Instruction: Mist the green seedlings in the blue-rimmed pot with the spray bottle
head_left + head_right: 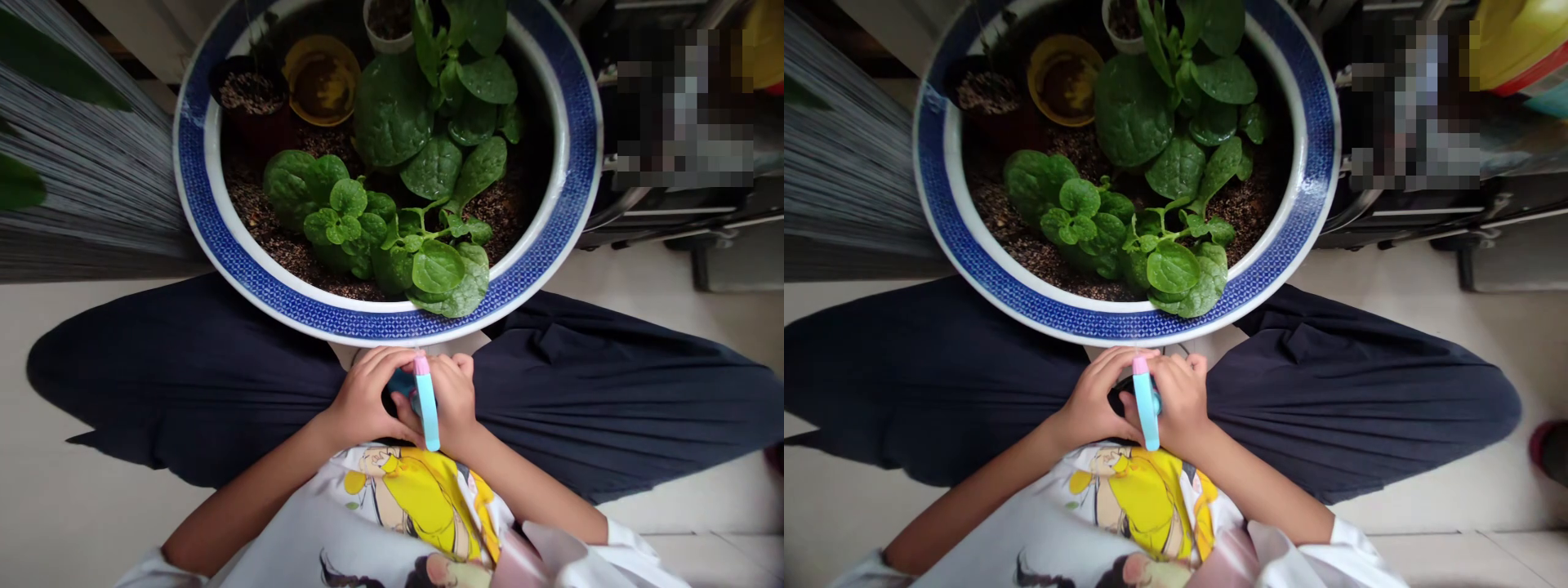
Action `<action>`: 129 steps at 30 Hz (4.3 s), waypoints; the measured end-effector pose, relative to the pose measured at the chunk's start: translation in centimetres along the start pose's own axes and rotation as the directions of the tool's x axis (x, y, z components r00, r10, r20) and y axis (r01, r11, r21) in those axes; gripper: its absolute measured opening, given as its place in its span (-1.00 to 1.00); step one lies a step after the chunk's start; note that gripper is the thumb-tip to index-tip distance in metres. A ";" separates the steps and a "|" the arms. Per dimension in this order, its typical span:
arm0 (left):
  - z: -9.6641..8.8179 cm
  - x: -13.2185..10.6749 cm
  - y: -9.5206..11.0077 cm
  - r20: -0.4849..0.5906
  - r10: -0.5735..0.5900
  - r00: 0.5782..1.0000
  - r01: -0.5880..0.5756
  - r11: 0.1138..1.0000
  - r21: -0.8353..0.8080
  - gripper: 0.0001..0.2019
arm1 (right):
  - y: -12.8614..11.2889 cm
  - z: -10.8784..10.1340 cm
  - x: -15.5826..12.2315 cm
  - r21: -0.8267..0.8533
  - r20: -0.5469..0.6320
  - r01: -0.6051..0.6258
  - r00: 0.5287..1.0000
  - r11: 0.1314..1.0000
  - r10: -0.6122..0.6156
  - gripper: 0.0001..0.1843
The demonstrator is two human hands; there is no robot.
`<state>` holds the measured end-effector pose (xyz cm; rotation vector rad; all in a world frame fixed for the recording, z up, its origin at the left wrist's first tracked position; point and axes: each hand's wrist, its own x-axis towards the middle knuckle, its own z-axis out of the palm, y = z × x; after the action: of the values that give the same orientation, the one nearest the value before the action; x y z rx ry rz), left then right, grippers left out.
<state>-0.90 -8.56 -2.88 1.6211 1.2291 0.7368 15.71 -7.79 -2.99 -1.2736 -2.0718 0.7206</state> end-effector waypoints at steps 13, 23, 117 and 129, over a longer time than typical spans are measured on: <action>0.1 -0.1 0.0 0.011 0.129 0.992 -0.129 0.991 0.026 -0.01 | 0.1 0.2 0.1 0.036 0.033 0.014 0.999 0.999 -0.015 -0.64; 0.2 -0.1 -0.3 -0.003 0.007 1.000 -0.007 1.000 0.015 -0.11 | 0.2 0.2 0.1 -0.057 0.015 0.008 1.000 0.998 -0.007 -0.80; 0.2 0.4 0.0 -0.044 0.239 0.970 -0.237 0.970 0.052 0.02 | 1.4 1.0 -0.5 0.017 -0.017 0.058 0.998 0.998 -0.058 -0.56; 0.4 -0.1 0.5 -0.007 0.169 0.986 -0.168 0.982 0.082 -0.09 | 1.5 1.1 -0.5 0.005 0.014 0.018 1.000 1.000 -0.018 -0.60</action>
<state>-0.42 -8.76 -2.56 1.8067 1.1539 0.8132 15.98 -7.82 -4.87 -1.2493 -2.0887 0.7290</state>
